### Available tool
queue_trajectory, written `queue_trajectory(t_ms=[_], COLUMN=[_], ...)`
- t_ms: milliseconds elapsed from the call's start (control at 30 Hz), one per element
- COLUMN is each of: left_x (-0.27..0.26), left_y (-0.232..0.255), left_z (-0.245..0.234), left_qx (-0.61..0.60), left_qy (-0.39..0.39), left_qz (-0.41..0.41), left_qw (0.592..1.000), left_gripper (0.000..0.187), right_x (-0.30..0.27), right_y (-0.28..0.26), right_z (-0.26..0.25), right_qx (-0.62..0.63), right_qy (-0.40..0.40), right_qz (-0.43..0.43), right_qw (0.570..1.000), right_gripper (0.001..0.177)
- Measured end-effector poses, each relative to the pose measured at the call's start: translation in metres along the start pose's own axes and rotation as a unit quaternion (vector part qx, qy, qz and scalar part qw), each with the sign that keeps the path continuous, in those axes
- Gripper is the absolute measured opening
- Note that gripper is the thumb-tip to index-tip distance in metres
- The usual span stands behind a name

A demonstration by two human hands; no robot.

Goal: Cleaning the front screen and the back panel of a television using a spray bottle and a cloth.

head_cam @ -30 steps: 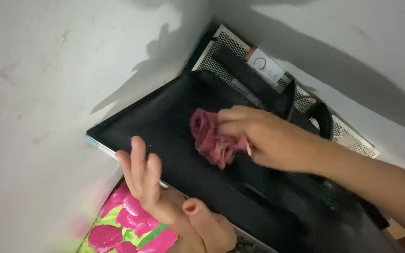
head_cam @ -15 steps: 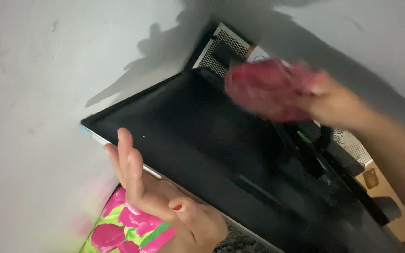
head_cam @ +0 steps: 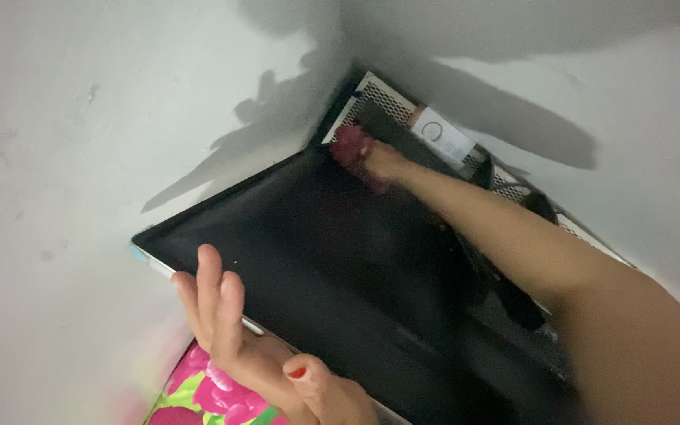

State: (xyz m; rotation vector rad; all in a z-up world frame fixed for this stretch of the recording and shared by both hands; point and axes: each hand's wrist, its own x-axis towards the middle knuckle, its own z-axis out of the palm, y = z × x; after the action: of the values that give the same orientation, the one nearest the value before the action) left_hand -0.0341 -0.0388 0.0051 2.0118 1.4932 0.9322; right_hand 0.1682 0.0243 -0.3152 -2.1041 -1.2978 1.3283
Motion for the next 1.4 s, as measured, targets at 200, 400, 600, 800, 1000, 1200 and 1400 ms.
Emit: queue_trajectory(t_ms=[200, 400, 600, 800, 1000, 1200, 1400], left_x=[0.043, 0.038, 0.024, 0.024, 0.019, 0.006, 0.003], left_y=[-0.02, -0.022, -0.057, -0.027, -0.044, -0.07, -0.073], left_z=[0.046, 0.049, 0.048, 0.044, 0.041, 0.032, 0.031], left_qx=[0.014, 0.018, 0.042, 0.072, 0.031, 0.098, -0.01], left_qy=[0.002, 0.02, 0.025, -0.019, -0.014, -0.029, 0.015], left_qz=[0.039, 0.033, 0.096, 0.022, 0.05, 0.097, 0.102], left_qw=[0.999, 0.999, 0.994, 0.997, 0.998, 0.99, 0.995], left_gripper=[0.074, 0.072, 0.028, 0.063, 0.064, 0.016, 0.031], right_x=[0.034, -0.037, -0.058, 0.048, 0.112, 0.123, 0.083], right_y=[0.003, -0.091, -0.11, -0.038, -0.01, 0.005, -0.068], right_z=[0.025, -0.051, -0.087, -0.017, 0.036, 0.064, -0.005], right_qx=[0.254, 0.115, 0.279, 0.125, -0.115, -0.265, -0.033], right_qy=[-0.026, -0.082, -0.07, -0.111, -0.148, -0.068, -0.16], right_qz=[0.119, 0.008, -0.223, -0.165, -0.085, -0.124, 0.075], right_qw=[0.96, 0.99, 0.931, 0.972, 0.979, 0.954, 0.984], right_gripper=[0.043, 0.024, 0.056, 0.047, 0.033, 0.023, 0.065])
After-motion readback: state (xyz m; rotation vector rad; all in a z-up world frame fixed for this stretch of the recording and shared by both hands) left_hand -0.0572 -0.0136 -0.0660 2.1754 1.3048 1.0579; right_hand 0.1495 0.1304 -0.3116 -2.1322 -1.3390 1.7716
